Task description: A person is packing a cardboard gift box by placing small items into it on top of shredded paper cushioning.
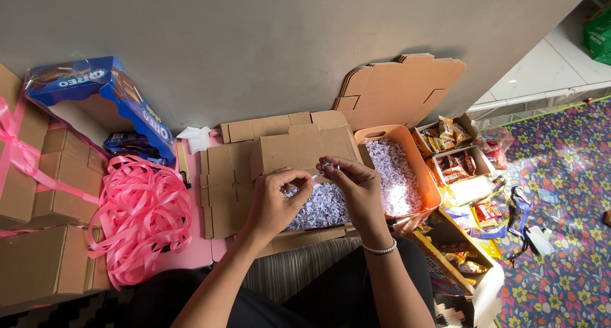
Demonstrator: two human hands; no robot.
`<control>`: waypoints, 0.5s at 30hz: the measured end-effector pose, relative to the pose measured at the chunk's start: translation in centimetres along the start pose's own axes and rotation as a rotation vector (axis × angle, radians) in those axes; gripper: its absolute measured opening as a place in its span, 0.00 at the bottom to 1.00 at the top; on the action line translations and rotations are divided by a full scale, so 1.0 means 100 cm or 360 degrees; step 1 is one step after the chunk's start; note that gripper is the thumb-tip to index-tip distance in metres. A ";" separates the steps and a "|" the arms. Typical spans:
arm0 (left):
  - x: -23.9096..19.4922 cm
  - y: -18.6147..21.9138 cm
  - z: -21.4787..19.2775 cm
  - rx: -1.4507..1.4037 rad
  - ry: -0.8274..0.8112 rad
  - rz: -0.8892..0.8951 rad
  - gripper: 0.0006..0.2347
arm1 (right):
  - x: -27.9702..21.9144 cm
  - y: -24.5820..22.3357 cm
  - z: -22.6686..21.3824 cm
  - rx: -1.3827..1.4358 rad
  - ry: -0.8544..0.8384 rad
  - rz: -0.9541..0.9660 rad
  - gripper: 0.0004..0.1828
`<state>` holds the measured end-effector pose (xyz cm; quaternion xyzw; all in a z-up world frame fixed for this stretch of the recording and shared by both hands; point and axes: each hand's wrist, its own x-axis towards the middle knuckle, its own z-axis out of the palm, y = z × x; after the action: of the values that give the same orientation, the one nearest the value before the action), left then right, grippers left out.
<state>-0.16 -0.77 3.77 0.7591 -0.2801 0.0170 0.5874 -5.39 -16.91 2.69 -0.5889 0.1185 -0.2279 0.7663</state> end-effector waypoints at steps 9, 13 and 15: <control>0.000 0.001 -0.001 0.0287 -0.0062 0.0220 0.07 | 0.003 0.003 -0.008 -0.0051 -0.0096 0.0013 0.11; 0.002 0.000 0.005 0.0222 0.0054 0.0349 0.07 | 0.003 0.005 -0.005 -0.0102 -0.0143 0.0009 0.10; 0.001 -0.003 0.007 0.0321 0.0102 0.0377 0.04 | 0.001 0.004 -0.004 -0.0130 -0.0159 0.0000 0.10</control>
<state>-0.16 -1.40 3.35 0.7750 -0.3457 0.1384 0.5106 -5.41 -17.24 2.18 -0.6304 0.0893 -0.1934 0.7465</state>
